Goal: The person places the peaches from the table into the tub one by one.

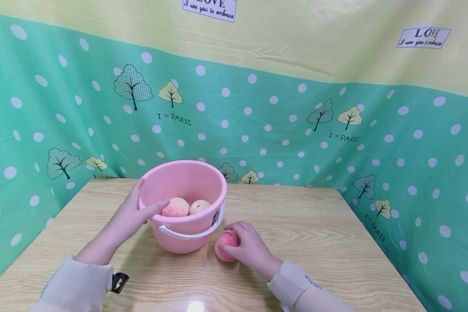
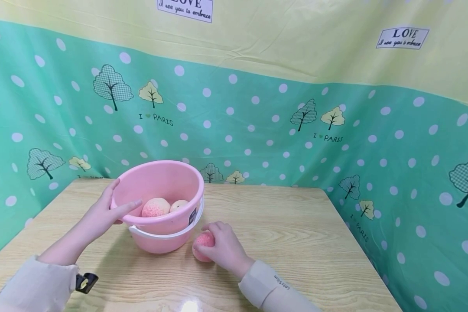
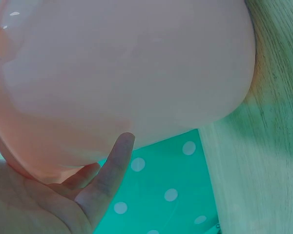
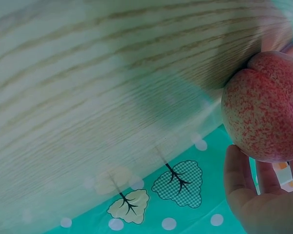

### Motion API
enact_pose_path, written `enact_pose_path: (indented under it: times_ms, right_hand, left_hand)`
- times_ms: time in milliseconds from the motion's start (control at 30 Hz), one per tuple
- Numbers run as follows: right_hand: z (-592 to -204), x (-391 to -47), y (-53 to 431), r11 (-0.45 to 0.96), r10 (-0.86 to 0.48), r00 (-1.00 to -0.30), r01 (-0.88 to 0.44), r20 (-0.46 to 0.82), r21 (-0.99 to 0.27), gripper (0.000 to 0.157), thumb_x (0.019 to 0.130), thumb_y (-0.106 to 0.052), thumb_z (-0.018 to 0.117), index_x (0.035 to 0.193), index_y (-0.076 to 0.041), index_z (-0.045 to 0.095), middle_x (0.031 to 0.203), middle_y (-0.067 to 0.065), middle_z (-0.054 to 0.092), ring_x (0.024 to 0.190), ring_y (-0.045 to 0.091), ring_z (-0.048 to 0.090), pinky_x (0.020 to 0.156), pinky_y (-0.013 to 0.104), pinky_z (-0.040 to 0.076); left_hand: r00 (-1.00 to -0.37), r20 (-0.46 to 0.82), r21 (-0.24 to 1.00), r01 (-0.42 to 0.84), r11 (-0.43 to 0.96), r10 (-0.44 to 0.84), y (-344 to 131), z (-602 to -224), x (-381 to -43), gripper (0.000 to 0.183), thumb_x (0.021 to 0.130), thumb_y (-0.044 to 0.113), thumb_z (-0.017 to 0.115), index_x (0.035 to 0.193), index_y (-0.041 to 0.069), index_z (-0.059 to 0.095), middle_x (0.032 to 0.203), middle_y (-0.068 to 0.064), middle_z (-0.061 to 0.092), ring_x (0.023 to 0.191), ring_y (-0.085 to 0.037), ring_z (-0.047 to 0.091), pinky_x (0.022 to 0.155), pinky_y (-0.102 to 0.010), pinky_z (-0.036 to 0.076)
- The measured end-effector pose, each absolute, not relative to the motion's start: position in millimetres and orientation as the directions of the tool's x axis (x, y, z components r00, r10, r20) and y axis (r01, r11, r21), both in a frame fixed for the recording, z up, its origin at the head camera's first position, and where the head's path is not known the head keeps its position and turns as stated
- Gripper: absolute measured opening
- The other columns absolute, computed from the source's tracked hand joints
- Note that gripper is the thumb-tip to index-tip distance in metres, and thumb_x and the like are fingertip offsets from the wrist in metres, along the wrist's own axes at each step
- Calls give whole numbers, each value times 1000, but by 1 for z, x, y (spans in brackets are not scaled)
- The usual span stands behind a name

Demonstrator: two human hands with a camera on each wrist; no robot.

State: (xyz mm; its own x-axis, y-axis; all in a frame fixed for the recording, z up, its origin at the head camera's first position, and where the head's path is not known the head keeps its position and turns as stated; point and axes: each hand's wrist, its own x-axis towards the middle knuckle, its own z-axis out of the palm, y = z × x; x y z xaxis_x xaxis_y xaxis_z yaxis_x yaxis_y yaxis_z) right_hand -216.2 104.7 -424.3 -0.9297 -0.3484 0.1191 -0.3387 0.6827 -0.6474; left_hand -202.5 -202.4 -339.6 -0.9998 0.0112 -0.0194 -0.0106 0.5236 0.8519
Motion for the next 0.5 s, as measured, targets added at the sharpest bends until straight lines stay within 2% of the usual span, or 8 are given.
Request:
enact_pose_path:
  times_ms: [500]
  right_hand:
    - [-428,-217,99,699,-339,-937,-309,81,-645,52,83,-45,77,123,-13,65,118,3,61,107,20,56,84,37,59]
  left_hand:
    - [-1000,-22,852,-14,523,8,-203,-340,-203,110,91,57,61,158,15,-15,163,-26,9,139,-50,31,101,-62,48]
